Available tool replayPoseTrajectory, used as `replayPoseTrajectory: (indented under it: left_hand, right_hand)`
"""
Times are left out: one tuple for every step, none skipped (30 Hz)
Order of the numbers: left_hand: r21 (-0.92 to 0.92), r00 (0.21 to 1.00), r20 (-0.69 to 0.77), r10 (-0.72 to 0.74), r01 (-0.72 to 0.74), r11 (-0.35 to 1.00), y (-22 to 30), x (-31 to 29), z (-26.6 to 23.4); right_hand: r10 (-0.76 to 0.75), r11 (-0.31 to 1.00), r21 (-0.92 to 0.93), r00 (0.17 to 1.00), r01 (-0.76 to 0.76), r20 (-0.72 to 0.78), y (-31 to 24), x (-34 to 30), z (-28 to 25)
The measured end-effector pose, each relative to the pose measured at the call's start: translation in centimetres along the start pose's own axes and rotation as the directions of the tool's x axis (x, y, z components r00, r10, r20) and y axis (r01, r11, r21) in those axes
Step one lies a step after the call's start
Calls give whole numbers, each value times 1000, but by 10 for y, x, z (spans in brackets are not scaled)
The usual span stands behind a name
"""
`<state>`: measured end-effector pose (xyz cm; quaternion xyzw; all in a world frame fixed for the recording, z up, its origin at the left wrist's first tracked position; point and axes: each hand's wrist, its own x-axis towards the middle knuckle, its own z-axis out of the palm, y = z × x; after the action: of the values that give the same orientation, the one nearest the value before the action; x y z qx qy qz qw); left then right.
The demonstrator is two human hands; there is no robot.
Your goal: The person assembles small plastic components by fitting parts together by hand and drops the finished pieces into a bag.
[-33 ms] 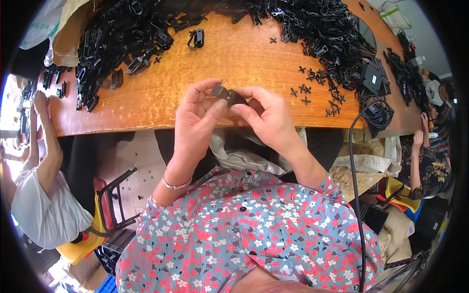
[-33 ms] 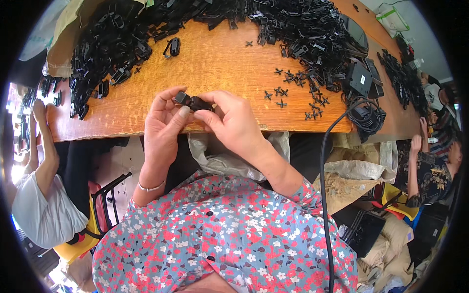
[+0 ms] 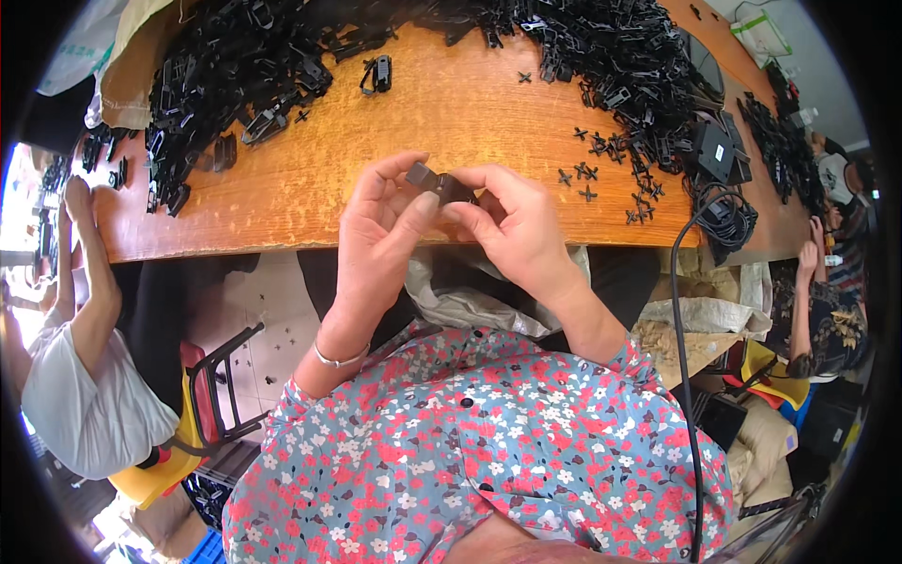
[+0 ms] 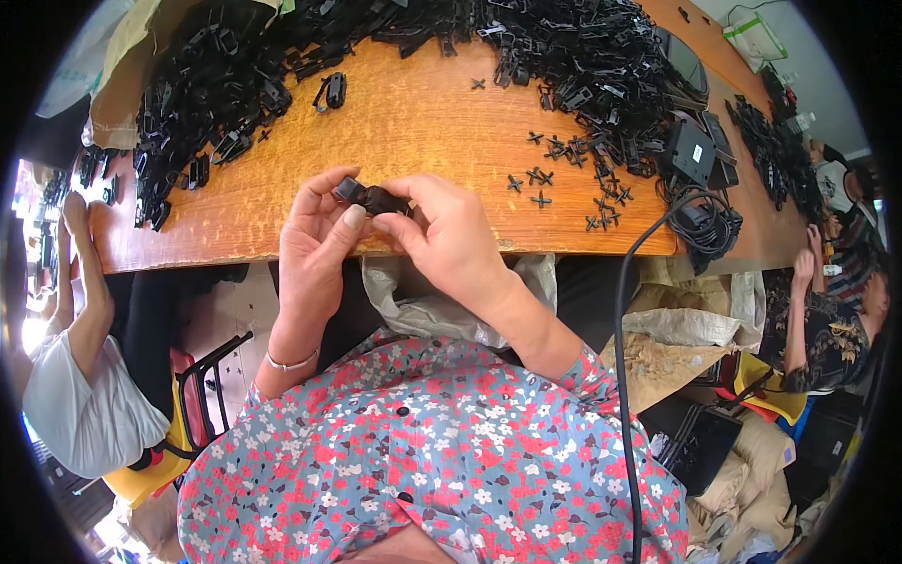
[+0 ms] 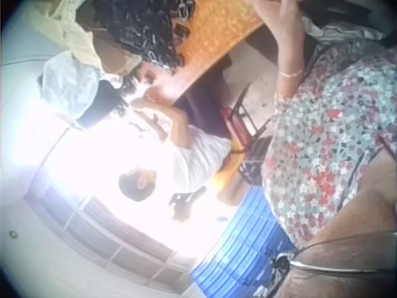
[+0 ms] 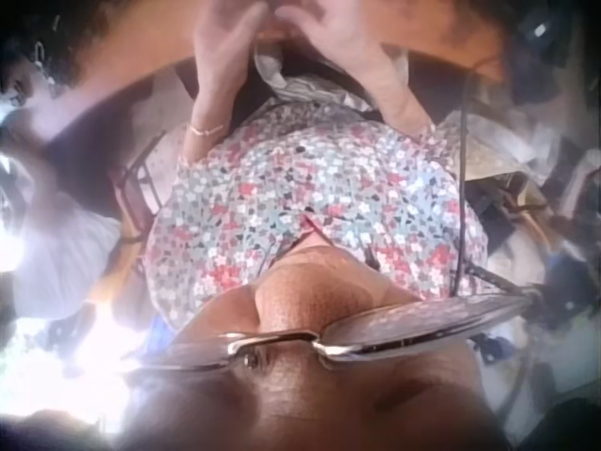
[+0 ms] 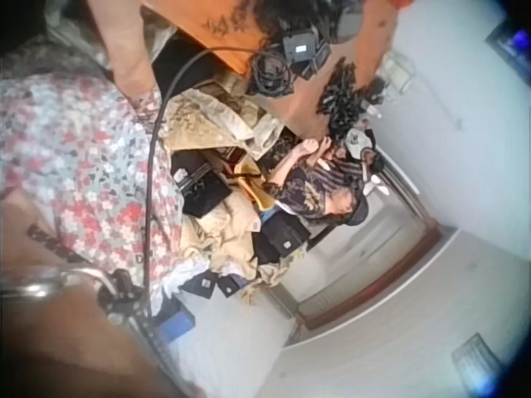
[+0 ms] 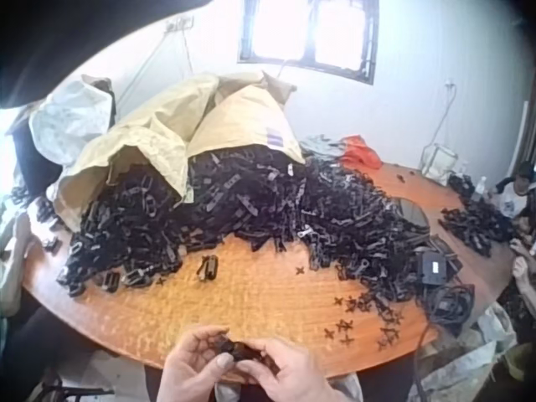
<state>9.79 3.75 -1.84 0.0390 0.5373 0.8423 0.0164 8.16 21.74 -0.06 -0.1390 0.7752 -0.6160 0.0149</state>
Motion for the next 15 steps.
replayPoseTrajectory:
  left_hand:
    - [0, 1000, 1, -1, 1, 1000, 1, -2, 6]
    - [14, 1000, -4, 14, -14, 1000, 4, -5, 13]
    - [29, 1000, -9, 30, -29, 999, 5, -7, 18]
    - [29, 999, -8, 32, -32, 999, 3, -8, 22]
    - [77, 998, -11, 62, -61, 995, 2, -9, 26]
    - [125, 996, -12, 92, -90, 988, 0, -10, 30]
    - [128, 996, -10, 94, -92, 988, 0, -9, 33]
    - [209, 989, -3, 145, -141, 968, -1, -9, 37]
    - [289, 981, 8, 194, -188, 939, -2, -8, 40]
    - [295, 981, 14, 193, -189, 937, -2, -9, 42]
    - [341, 980, 55, 191, -198, 919, -1, -10, 44]
    - [387, 978, 97, 185, -208, 898, -1, -10, 47]
    - [394, 978, 107, 178, -206, 896, 1, -11, 53]
    - [389, 980, 121, 158, -194, 901, 4, -12, 59]
    - [384, 981, 135, 139, -181, 906, 5, -13, 64]
  right_hand:
    - [-186, 948, -267, 982, 171, -31, 3, -1, -1]
    - [-186, 949, -267, 982, 171, -32, 4, -3, 0]
    - [-263, 921, -311, 963, 233, -59, 6, -5, 2]
    - [-342, 887, -357, 936, 293, -81, 6, -6, 3]
    - [-345, 886, -357, 935, 295, -82, 6, -8, 2]
    - [-330, 898, -337, 939, 282, -92, 7, -11, 0]
    - [-315, 910, -317, 944, 269, -103, 7, -13, -2]
    - [-317, 910, -315, 942, 271, -107, 7, -16, -5]
    - [-282, 930, -280, 952, 239, -122, 7, -20, -8]
    - [-244, 948, -243, 960, 206, -138, 8, -23, -11]
    - [-245, 949, -237, 959, 206, -146, 7, -26, -15]
    - [-194, 967, -200, 966, 159, -173, 4, -28, -18]
    - [-139, 981, -160, 970, 108, -201, 2, -31, -22]
    - [-136, 983, -153, 967, 104, -214, 4, -35, -26]
    - [-92, 995, -55, 981, 84, -172, 7, -37, -30]
